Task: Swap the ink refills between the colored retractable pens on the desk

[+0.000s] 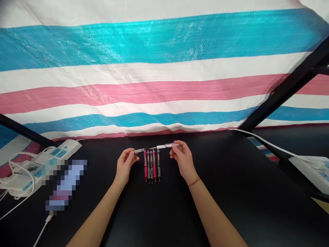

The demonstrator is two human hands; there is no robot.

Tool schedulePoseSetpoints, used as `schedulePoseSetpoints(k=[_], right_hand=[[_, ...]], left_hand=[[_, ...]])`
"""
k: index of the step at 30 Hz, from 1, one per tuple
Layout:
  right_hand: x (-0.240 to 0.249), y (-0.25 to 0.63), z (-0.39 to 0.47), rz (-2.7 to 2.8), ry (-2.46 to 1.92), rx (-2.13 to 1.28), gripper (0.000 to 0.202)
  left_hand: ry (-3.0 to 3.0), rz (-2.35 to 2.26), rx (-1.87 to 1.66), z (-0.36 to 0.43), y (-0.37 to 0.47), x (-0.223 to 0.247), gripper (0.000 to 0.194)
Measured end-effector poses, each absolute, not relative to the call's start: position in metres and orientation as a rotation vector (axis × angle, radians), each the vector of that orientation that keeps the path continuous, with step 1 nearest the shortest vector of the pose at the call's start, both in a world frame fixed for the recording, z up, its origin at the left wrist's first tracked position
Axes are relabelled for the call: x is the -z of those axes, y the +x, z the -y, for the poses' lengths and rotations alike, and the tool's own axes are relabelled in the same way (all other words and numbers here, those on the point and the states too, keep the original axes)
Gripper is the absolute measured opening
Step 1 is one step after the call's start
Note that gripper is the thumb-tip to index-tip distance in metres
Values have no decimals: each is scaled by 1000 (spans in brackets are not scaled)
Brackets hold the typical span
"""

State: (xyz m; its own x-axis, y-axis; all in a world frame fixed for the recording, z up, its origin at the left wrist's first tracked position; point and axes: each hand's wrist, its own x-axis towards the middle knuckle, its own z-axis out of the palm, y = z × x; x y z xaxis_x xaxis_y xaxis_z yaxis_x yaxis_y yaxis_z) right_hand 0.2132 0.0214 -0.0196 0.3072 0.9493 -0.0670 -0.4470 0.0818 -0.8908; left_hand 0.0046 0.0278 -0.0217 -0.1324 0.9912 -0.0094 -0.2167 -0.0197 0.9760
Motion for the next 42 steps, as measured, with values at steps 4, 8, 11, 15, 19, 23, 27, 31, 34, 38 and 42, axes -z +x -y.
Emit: schedulePoseSetpoints(k=[4,8,11,15,19,23,27,31,34,38,42], right_hand=[[21,212,-21,693,-995,-1136,34],[22,211,-20,720,-1007,-1087,34],[23,212,-21,733,-1008,-1062,33],[22,211,-21,745,-1018,-1049,32],[21,210,-20,792,-1040,-1052,32],[21,209,-19,835,-1066,-1042,33],[21,206,-19,905,-1083,-1046,33],[22,205,-19,977,-1090,-1050,36],[21,206,-20,998,-1139,-1058,40],[17,209,-18,1118,-1228,-1031,38],[16,210,-17,1201,-1252,-1080,45]], left_hand=[[1003,-1137,-1397,-28,5,22,28],[992,-1127,-1402,-28,5,22,28],[1003,-1129,-1394,-28,6,22,27],[1038,-1141,-1385,-28,6,22,27],[1064,-1153,-1386,-27,6,23,26],[1101,-1168,-1379,-27,5,23,27],[1164,-1166,-1330,-27,6,23,26],[1211,-1166,-1262,-27,8,22,27],[1243,-1190,-1236,-27,8,21,27],[1283,-1217,-1241,-27,7,21,25],[1306,-1253,-1254,-27,6,22,25]])
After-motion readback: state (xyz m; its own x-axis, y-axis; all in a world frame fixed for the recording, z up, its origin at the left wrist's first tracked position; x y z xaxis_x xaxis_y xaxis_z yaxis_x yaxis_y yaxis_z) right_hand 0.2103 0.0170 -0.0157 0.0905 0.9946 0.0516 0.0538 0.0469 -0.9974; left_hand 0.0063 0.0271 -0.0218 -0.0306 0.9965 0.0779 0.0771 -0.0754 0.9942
